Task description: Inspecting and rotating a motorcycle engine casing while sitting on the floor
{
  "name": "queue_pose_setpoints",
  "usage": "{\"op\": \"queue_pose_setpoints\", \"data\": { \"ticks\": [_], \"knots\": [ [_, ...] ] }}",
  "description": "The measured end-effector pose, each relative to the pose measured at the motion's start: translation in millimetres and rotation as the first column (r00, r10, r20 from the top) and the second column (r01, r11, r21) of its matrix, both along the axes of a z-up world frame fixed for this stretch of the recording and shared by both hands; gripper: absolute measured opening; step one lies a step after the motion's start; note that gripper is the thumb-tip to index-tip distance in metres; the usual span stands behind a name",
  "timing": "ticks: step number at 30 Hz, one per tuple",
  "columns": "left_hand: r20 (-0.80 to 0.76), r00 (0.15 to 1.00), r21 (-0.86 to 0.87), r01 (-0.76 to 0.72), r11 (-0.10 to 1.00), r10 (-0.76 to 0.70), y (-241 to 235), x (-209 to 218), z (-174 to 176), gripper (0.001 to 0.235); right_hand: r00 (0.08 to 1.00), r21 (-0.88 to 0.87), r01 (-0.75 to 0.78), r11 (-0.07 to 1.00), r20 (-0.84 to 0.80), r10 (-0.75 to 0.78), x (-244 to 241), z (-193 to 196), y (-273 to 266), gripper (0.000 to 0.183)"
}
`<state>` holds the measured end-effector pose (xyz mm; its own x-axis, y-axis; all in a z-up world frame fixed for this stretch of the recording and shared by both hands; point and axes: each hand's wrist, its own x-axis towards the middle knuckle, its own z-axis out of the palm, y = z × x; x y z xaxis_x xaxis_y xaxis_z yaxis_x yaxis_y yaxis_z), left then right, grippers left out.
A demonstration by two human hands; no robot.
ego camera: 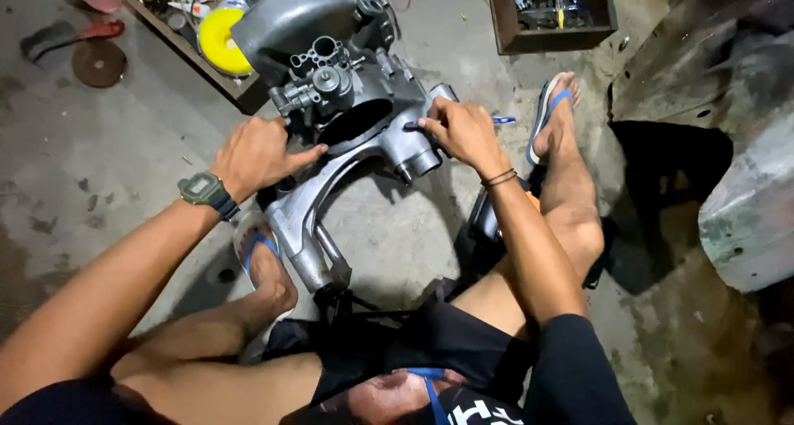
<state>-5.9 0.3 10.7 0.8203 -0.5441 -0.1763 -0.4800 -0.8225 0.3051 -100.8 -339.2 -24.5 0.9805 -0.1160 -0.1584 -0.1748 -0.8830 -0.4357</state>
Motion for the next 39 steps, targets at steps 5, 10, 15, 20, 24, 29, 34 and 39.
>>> {"op": "queue_pose_setpoints", "data": {
  "ticks": [5,10,15,20,24,29,34,39],
  "knots": [
    [-0.006,1.000,0.013,0.005,1.000,-0.004,-1.1,1.6,-0.5,0.078,0.999,0.062,-0.038,0.997,-0.004,0.038,-14.7,8.3,13.3,0.024],
    [0.002,1.000,0.013,-0.006,1.000,0.006,-1.1,1.6,3.4,0.078,0.985,0.102,-0.109,0.989,0.144,0.094,-16.3,-20.3,14.3,0.018],
    [-0.027,1.000,0.018,0.000,1.000,0.000,0.5,1.1,-1.4,0.077,0.965,0.113,-0.144,0.983,0.235,0.115,-21.2,-31.1,18.1,0.021],
    [-0.010,1.000,0.050,-0.019,0.999,0.020,-0.1,4.2,-4.2,0.079,0.966,0.151,-0.130,0.980,0.241,0.091,-25.7,-30.2,26.7,0.023],
    [-0.025,0.999,0.047,-0.026,0.999,0.027,1.6,-2.0,-0.8,0.078,0.970,0.104,-0.074,0.992,0.238,0.048,-24.2,-34.0,21.8,0.026],
    [-0.028,1.000,0.017,0.001,1.000,0.000,0.3,1.9,3.9,0.076,0.977,0.114,-0.039,0.993,0.214,0.014,-25.5,-24.8,34.1,0.026],
    [-0.007,1.000,0.017,-0.011,1.000,0.011,1.1,-2.2,3.4,0.077,0.971,0.133,-0.032,0.991,0.239,0.000,-20.6,-26.7,36.3,0.025],
    [-0.011,1.000,-0.005,-0.001,1.000,0.001,-1.1,2.2,0.0,0.079,0.978,0.206,-0.061,0.977,0.207,0.017,-23.1,-19.9,43.5,0.024]
  ]
}}
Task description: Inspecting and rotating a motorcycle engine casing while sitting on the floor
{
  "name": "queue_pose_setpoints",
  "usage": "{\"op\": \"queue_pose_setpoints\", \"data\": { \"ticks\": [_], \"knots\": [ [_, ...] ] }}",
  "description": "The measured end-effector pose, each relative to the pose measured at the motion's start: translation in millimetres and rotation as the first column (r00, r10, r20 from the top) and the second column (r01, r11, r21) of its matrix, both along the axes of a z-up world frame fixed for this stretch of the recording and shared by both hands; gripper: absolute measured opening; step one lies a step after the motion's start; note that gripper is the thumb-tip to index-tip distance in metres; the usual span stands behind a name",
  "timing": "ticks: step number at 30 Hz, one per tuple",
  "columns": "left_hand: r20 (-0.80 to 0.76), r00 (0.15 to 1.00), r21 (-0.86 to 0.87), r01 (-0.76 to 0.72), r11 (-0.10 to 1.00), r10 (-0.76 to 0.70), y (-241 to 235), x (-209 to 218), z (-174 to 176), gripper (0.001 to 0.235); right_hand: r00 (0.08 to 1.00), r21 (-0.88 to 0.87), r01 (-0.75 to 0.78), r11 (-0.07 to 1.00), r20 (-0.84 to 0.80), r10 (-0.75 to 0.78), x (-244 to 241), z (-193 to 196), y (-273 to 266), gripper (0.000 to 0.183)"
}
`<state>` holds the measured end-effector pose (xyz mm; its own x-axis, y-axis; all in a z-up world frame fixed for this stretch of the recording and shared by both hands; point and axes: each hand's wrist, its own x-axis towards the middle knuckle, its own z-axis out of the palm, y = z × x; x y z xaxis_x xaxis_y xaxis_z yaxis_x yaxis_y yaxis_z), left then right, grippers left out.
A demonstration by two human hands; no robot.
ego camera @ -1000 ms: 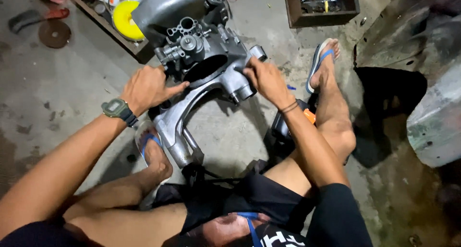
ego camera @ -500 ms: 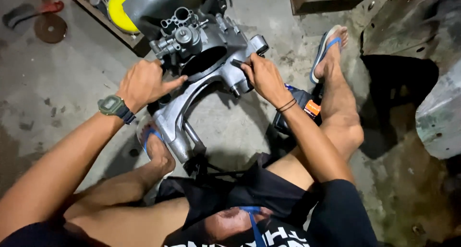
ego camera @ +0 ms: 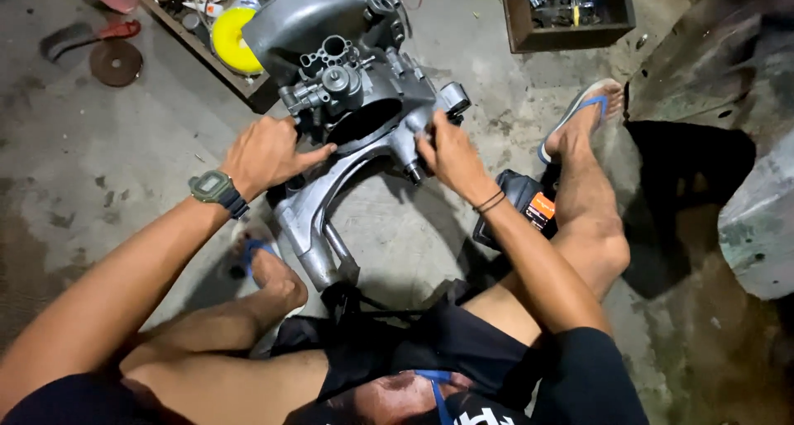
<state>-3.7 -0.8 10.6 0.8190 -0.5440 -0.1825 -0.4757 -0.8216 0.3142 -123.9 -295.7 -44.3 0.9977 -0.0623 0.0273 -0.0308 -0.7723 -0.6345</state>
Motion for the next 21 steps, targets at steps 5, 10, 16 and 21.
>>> {"op": "queue_pose_setpoints", "data": {
  "ticks": [5,10,16,21],
  "knots": [
    [0.005,1.000,-0.021,0.013,1.000,-0.013,1.6,1.1,-1.7,0.080,1.000,-0.027,-0.010,1.000,0.021,0.011,-11.0,26.0,15.9,0.019],
    [0.011,1.000,0.012,0.019,1.000,-0.019,0.9,0.5,-0.6,0.082,0.997,0.003,0.013,1.000,0.071,-0.014,0.5,-13.2,-0.3,0.016],
    [0.003,1.000,0.008,0.028,1.000,-0.028,-0.4,3.5,1.8,0.078,0.999,-0.077,-0.001,0.997,0.053,0.005,-4.5,0.2,5.5,0.015],
    [0.036,0.999,0.004,0.032,0.999,-0.032,0.3,0.5,4.5,0.079,0.996,-0.024,0.000,1.000,0.090,0.002,-11.4,-3.0,7.1,0.014]
  ]
}}
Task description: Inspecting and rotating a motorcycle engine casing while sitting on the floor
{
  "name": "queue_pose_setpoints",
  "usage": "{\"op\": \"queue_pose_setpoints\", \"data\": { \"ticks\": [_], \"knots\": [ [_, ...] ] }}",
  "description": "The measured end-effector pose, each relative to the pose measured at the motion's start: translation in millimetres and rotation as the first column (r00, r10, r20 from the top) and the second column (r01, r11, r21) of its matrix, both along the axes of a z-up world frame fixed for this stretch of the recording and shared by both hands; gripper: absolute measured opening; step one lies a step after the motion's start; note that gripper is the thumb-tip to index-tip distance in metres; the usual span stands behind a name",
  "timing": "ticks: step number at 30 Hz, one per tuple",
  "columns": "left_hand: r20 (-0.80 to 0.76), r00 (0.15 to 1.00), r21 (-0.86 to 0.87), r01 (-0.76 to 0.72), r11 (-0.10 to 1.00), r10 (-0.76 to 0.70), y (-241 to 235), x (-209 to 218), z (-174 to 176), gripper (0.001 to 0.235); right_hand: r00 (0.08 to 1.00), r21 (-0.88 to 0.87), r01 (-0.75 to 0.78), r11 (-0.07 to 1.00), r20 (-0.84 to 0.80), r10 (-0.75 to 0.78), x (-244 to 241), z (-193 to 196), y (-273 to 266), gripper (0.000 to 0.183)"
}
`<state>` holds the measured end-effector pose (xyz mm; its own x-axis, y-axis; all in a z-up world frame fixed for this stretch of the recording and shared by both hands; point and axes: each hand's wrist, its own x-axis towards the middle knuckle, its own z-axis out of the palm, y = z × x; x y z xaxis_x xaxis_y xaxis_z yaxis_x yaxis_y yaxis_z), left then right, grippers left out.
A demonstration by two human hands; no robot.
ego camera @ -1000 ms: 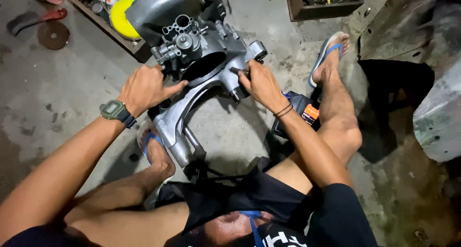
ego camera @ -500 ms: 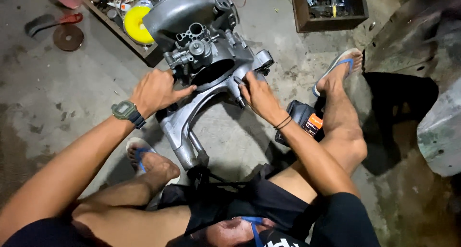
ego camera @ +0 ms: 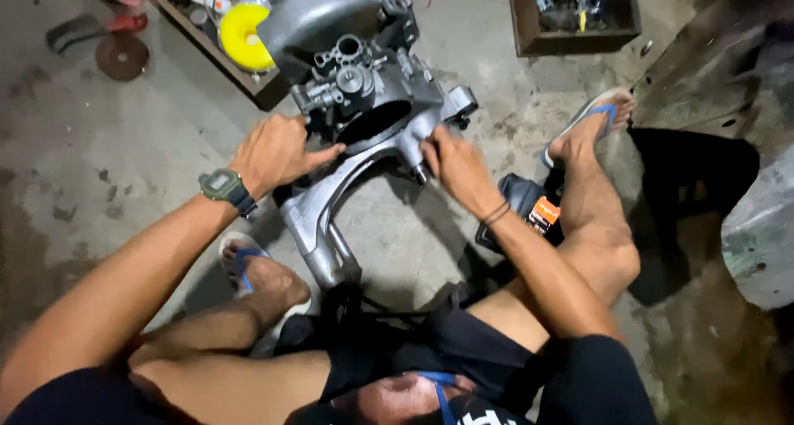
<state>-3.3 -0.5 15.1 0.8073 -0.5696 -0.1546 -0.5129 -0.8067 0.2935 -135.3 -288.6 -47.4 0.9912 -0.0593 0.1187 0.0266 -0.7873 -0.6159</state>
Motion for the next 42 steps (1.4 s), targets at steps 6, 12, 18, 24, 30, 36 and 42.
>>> {"op": "queue_pose_setpoints", "data": {
  "ticks": [6,12,18,24,30,36,42],
  "knots": [
    [-0.042,0.999,0.008,-0.010,1.000,0.011,3.3,-0.3,-9.1,0.080,0.998,-0.083,0.049,0.995,-0.036,-0.052,-4.9,0.5,-5.6,0.021],
    [-0.001,1.000,0.019,0.017,1.000,-0.017,1.2,1.9,-9.9,0.080,0.997,-0.179,-0.004,0.984,-0.074,-0.009,-11.6,-5.9,-5.8,0.019],
    [-0.001,1.000,-0.004,-0.007,1.000,0.007,-0.3,2.9,-7.3,0.082,0.995,-0.214,0.072,0.974,-0.052,-0.085,-11.1,-6.0,-0.8,0.020],
    [-0.012,1.000,0.035,-0.021,0.999,0.022,6.0,-0.2,-15.5,0.084,0.995,-0.170,0.066,0.983,0.086,-0.052,-10.4,-22.3,-13.4,0.018],
    [-0.008,1.000,0.046,0.020,0.999,-0.019,1.3,1.3,-11.2,0.082,0.996,-0.185,0.027,0.982,0.087,-0.011,-10.3,-14.2,-3.2,0.019],
    [0.030,1.000,0.026,-0.009,1.000,0.008,-0.5,5.5,-8.3,0.082,0.996,-0.096,0.058,0.994,-0.065,-0.064,-7.5,-12.0,0.5,0.016],
    [-0.065,0.997,-0.014,-0.030,0.999,0.029,3.8,0.1,-10.9,0.080,0.991,-0.216,0.119,0.969,-0.039,-0.130,-10.4,-12.8,-4.0,0.024]
  ]
}}
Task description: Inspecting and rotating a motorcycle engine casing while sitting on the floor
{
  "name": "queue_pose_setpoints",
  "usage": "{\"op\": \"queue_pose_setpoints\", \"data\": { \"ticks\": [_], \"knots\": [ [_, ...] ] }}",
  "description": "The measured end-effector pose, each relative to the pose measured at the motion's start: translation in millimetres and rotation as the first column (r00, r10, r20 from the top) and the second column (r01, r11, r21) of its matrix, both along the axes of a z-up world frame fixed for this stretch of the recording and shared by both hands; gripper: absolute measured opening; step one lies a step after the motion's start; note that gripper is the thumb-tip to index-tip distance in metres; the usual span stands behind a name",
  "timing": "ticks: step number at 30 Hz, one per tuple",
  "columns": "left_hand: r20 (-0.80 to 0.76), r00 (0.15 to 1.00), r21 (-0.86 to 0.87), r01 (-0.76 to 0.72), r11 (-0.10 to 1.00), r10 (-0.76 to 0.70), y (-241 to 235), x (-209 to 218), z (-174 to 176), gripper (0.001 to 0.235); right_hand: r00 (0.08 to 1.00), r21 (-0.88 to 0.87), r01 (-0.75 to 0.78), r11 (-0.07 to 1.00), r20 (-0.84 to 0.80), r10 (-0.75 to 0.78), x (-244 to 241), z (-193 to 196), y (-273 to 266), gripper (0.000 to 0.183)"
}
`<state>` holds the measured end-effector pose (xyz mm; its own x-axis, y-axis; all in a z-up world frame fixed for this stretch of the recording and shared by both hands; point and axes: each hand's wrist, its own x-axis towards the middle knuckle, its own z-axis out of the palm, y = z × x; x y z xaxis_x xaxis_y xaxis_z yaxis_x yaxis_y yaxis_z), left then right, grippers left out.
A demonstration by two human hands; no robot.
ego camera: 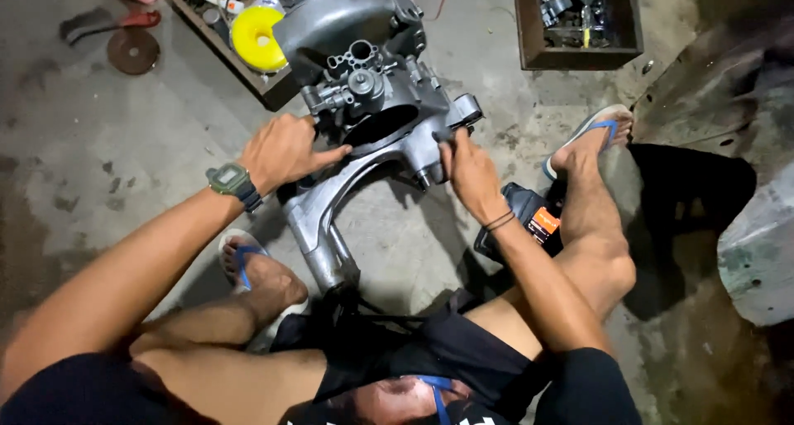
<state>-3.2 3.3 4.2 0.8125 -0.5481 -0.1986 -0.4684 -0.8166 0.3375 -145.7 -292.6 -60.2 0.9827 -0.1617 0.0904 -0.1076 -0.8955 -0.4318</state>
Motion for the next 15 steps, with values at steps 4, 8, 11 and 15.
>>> {"op": "queue_pose_setpoints", "data": {
  "ticks": [4,8,11,15],
  "knots": [
    [0.009,1.000,0.022,-0.015,1.000,0.015,-4.2,5.1,2.3,0.081,0.999,-0.039,-0.051,0.998,-0.017,0.050,1.2,-14.7,10.9,0.019],
    [0.038,0.999,0.037,0.026,0.999,-0.027,-2.3,2.6,2.0,0.080,1.000,-0.131,0.014,0.991,-0.001,-0.015,14.6,-25.8,-16.6,0.024],
    [0.027,1.000,0.035,0.015,0.999,-0.016,-2.8,0.7,4.3,0.082,0.998,-0.084,-0.044,0.996,-0.054,0.039,-1.9,9.7,15.2,0.018],
    [0.048,0.998,0.029,0.032,0.999,-0.033,-2.4,-1.0,10.5,0.080,1.000,-0.134,-0.030,0.991,0.004,0.031,4.2,-9.2,1.5,0.022]
  ]
}}
